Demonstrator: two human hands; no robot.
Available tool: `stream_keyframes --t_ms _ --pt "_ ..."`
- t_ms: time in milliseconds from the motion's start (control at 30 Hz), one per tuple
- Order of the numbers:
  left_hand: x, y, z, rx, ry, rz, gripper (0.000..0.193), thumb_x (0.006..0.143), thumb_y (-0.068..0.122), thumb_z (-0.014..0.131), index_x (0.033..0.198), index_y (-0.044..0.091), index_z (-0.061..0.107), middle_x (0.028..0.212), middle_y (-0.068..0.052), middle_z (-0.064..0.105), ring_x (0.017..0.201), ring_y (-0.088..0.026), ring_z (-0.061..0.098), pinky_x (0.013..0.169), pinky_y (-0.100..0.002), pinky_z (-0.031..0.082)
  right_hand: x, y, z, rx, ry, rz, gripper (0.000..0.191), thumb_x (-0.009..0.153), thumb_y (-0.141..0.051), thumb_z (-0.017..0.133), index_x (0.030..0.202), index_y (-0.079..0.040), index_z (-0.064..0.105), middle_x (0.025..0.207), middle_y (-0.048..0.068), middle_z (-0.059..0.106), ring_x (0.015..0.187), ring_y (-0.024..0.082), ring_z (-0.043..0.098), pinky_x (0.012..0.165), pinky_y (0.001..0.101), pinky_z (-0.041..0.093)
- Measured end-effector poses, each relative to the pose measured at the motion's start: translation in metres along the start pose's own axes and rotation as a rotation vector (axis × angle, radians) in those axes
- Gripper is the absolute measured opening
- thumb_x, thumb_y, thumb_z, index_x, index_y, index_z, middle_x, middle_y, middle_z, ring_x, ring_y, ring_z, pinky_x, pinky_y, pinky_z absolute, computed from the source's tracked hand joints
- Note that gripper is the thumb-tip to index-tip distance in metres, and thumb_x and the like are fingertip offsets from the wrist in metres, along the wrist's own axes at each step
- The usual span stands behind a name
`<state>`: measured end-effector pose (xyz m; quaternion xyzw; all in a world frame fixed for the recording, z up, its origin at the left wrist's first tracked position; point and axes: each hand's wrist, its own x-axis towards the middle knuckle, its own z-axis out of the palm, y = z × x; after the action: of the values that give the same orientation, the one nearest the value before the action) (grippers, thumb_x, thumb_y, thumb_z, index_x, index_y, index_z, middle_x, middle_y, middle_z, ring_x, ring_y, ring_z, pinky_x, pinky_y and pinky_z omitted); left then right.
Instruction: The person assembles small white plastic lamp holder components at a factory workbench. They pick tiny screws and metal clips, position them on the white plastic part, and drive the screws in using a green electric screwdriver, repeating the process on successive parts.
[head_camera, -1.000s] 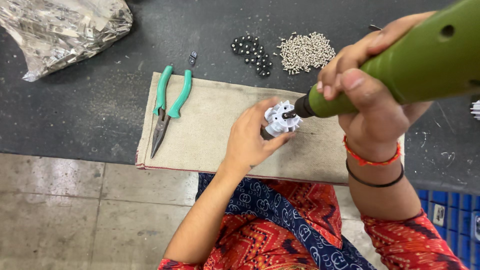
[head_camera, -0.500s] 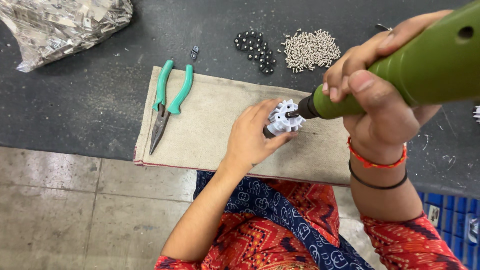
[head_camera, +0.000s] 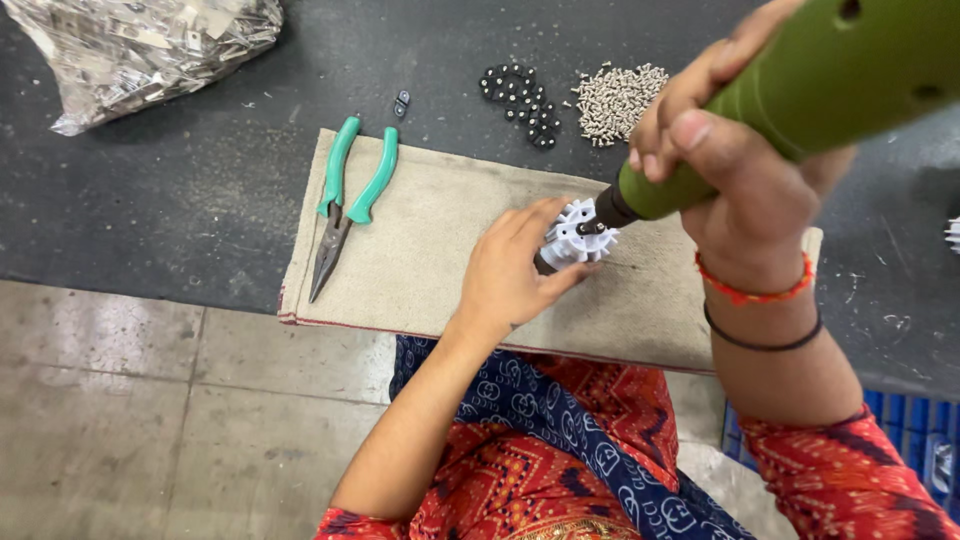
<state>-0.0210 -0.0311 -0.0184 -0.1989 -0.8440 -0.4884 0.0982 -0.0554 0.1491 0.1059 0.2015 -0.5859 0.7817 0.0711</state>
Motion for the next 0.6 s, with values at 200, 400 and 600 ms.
stream_keyframes --t_ms 200,400,600 --pt "0.001 0.007 0.001 0.058 0.009 -0.001 0.074 0.07 0.041 0.089 0.13 0.007 0.063 0.121 -0.009 0.071 0.104 -0.031 0.064 0.091 -0.04 0.054 0.0 -0.016 -0.004 -0.024 0.016 -0.022 0.022 0.108 0.002 0.064 0.121 0.002 0.046 0.082 0.018 0.054 0.065 0.026 0.055 0.066 0.0377 0.051" --pt "-0.001 0.007 0.005 0.034 0.008 -0.039 0.07 0.071 0.047 0.088 0.122 0.004 0.068 0.111 -0.009 0.073 0.098 -0.03 0.064 0.086 -0.039 0.054 -0.002 -0.05 -0.009 -0.122 0.003 -0.124 0.017 0.11 -0.003 0.063 0.118 0.003 0.05 0.088 0.019 0.057 0.068 0.026 0.057 0.067 0.0365 0.051" --pt "-0.005 0.004 -0.001 -0.069 0.035 -0.015 0.058 0.074 0.044 0.084 0.114 0.003 0.072 0.102 -0.011 0.07 0.099 -0.03 0.065 0.087 -0.041 0.053 0.0 -0.069 -0.007 -0.175 -0.05 -0.164 0.013 0.11 -0.004 0.062 0.114 0.004 0.052 0.093 0.02 0.061 0.07 0.025 0.059 0.068 0.0348 0.052"
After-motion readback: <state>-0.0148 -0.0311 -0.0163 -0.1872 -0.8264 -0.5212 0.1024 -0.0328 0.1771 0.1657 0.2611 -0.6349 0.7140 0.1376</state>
